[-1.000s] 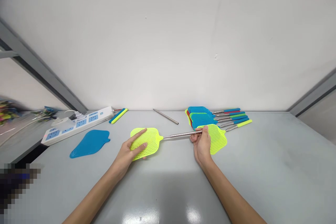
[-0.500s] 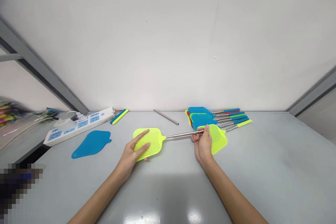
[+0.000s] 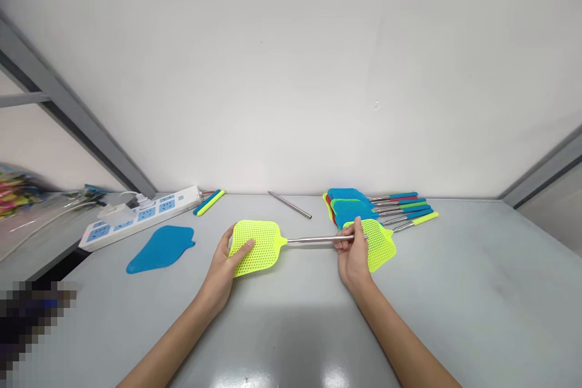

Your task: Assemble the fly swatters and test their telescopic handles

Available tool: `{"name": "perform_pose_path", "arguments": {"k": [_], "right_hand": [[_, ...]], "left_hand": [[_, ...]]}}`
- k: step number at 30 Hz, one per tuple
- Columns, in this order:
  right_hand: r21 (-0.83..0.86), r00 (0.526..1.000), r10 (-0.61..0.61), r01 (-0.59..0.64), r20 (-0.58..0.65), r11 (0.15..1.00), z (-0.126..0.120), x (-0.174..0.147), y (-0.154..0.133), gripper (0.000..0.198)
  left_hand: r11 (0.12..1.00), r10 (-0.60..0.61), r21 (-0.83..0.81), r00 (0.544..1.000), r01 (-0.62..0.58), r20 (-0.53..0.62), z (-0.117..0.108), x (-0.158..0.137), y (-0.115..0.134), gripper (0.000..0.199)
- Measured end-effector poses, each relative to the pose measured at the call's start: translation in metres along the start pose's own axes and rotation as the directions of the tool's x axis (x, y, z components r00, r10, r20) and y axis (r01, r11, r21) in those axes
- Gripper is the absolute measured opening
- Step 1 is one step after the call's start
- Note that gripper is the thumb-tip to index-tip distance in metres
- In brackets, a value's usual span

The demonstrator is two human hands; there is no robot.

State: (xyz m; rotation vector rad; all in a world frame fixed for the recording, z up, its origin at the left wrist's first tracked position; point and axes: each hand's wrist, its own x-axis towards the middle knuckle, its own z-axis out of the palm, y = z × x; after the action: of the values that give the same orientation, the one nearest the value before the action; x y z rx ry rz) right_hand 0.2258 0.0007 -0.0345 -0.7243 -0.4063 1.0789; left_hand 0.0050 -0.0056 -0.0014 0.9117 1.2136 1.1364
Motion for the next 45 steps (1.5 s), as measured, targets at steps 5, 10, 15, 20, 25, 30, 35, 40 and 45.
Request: {"name": "perform_pose_path", "arguments": {"k": [5, 10, 15, 20, 25, 30, 35, 40, 45], "right_hand": [[0.073, 0.995, 0.064, -0.070, 0.082, 0.995, 0.002, -0.002, -0.003, 0.040], [0.203, 0.973, 0.175, -0.203, 0.148, 0.958, 0.009, -0.005, -0.008, 0.035], [0.360, 0.927, 0.265, -0.350, 0.265, 0.865, 0.016, -0.013, -0.022, 0.033], [0.412, 0.914, 0.274, -0.384, 0.300, 0.827, 0.013, -0.019, -0.029, 0.036], [0.384, 0.904, 0.312, -0.410, 0.292, 0.828, 0.008, -0.017, -0.027, 0.038], [0.313, 0.896, 0.350, -0.427, 0.273, 0.848, 0.008, -0.020, -0.021, 0.041], [0.239, 0.898, 0.373, -0.424, 0.233, 0.874, 0.011, -0.024, -0.019, 0.042], [0.401, 0.956, 0.273, -0.293, 0.109, 0.868, 0.005, -0.015, -0.025, 0.040], [0.472, 0.966, 0.259, -0.221, -0.015, 0.853, 0.002, -0.016, -0.025, 0.039]], "left_hand": [[0.979, -0.198, 0.017, 0.916, 0.205, 0.349, -0.001, -0.008, 0.008, 0.041], [0.950, -0.287, -0.025, 0.900, 0.312, 0.329, 0.005, -0.018, 0.009, 0.039], [0.902, -0.365, -0.119, 0.882, 0.414, 0.298, 0.016, -0.025, -0.001, 0.040], [0.884, -0.388, -0.154, 0.875, 0.442, 0.288, 0.025, -0.036, -0.001, 0.041], [0.860, -0.447, -0.154, 0.864, 0.486, 0.230, 0.028, -0.042, 0.009, 0.038], [0.862, -0.476, -0.072, 0.850, 0.502, 0.226, 0.033, -0.045, -0.007, 0.036], [0.900, -0.426, -0.022, 0.887, 0.436, 0.179, 0.037, -0.047, -0.014, 0.034], [0.875, -0.435, -0.112, 0.866, 0.472, 0.248, 0.033, -0.047, 0.001, 0.039], [0.890, -0.378, -0.158, 0.885, 0.428, 0.272, 0.032, -0.048, -0.009, 0.039]]}}
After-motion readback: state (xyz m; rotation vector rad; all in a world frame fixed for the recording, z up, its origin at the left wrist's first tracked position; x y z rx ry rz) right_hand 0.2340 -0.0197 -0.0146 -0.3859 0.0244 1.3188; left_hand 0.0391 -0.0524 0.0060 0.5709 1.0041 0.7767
